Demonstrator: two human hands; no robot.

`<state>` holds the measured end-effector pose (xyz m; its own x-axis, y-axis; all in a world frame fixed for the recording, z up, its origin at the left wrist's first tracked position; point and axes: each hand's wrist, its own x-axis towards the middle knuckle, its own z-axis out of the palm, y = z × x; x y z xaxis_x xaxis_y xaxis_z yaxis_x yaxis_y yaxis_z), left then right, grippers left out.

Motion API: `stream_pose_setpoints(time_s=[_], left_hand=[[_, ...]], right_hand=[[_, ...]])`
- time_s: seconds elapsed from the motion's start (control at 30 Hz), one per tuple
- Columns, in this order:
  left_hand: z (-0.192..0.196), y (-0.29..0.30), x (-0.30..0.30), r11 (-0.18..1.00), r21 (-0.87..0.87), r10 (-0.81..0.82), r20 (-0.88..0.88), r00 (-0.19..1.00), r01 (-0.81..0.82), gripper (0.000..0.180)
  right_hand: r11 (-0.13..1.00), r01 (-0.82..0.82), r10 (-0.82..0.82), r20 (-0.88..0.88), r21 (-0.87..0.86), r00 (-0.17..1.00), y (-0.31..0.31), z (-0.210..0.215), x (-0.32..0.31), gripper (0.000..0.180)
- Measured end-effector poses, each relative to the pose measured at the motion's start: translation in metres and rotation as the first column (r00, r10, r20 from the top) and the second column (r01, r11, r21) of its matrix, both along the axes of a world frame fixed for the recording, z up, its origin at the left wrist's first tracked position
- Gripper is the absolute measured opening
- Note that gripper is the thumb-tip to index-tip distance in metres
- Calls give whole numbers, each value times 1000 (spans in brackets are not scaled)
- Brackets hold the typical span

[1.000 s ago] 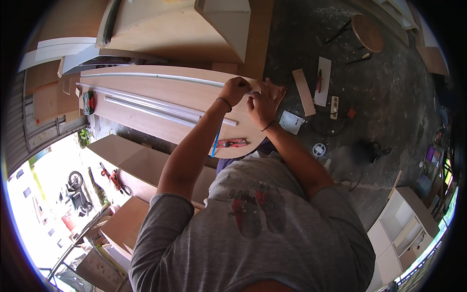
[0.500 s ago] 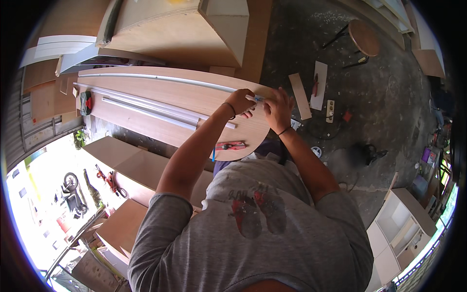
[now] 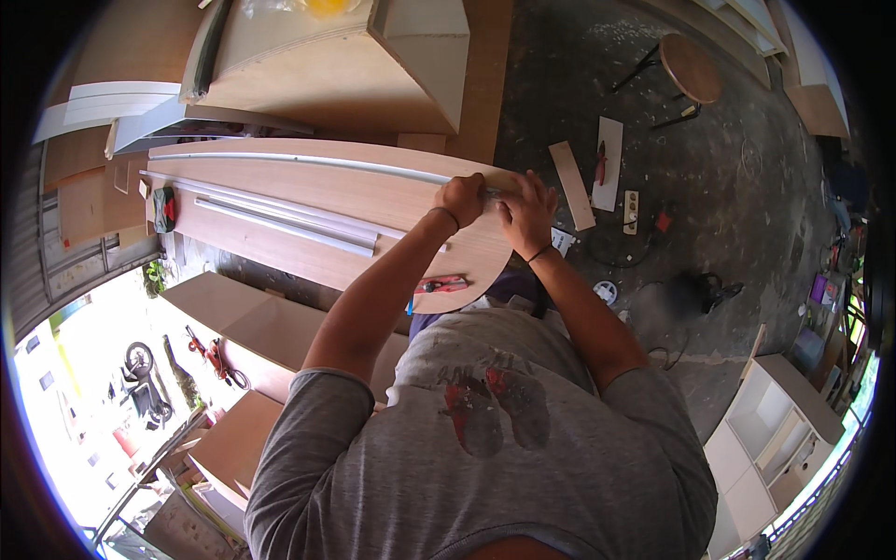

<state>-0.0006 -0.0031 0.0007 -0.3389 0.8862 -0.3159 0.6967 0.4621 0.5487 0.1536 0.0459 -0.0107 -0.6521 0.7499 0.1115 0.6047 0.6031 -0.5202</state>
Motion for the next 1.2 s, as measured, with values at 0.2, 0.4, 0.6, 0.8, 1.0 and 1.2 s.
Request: stream_pose_setpoints(time_s=[0.2,0.4,0.6,0.8,1.0,1.2], left_hand=[[6,3,-4,992,-129,-10,11,1000,12,16],[9,-1,-23,982,-154,126,77,989,-113,16],[10,-5,-24,978,-112,202,254,946,-178,12],[45,-15,-10,997,-68,52,486,872,-22,11],[28,-24,14,995,96,-2,391,920,-38,10],[10,-25,12,962,259,-5,317,948,-82,13]], right_hand=[[999,-26,25,5,28,1000,0,1,2,12],[999,-46,46,14,28,999,1,1,4,15],[999,-32,32,-16,27,999,0,1,4,13],[1000,-21,20,56,16,998,-1,8,2,22],[989,-57,38,-143,-135,989,-10,36,3,32],[993,-71,39,-310,-91,950,-8,12,8,21]])
